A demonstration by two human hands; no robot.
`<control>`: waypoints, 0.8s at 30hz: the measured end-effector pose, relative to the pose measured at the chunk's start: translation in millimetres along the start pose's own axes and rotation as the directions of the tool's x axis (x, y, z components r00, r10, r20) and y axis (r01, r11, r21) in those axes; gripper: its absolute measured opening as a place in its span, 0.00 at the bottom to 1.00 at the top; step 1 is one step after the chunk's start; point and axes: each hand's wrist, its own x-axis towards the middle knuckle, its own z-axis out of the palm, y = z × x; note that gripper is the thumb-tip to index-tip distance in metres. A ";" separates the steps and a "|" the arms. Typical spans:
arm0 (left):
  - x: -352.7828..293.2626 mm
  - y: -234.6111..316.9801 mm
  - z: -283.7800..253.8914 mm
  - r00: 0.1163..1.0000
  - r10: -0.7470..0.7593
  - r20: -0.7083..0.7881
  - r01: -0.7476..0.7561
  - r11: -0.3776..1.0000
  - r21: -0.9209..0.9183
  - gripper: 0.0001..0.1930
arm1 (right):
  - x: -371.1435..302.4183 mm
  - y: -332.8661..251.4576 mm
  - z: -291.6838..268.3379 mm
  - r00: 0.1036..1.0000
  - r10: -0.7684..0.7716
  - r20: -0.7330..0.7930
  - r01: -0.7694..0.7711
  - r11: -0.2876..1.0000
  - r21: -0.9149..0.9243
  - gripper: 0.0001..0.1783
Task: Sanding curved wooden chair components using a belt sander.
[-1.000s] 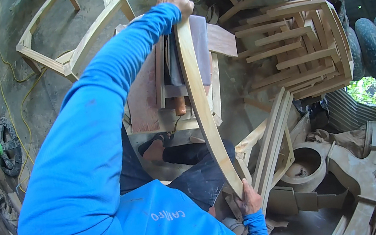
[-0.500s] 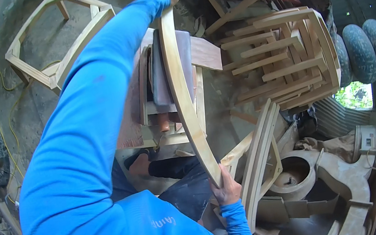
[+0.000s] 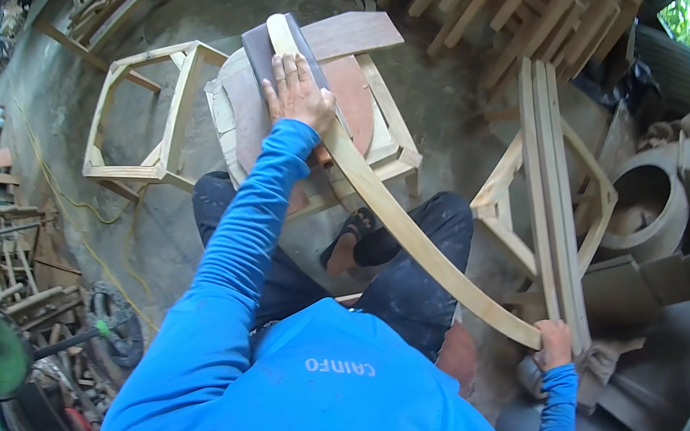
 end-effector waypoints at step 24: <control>-33.2 17.6 4.7 1.000 0.008 0.006 -0.009 0.987 0.158 0.43 | -37.2 -0.2 30.9 0.990 0.029 0.140 -0.052 0.985 0.165 0.25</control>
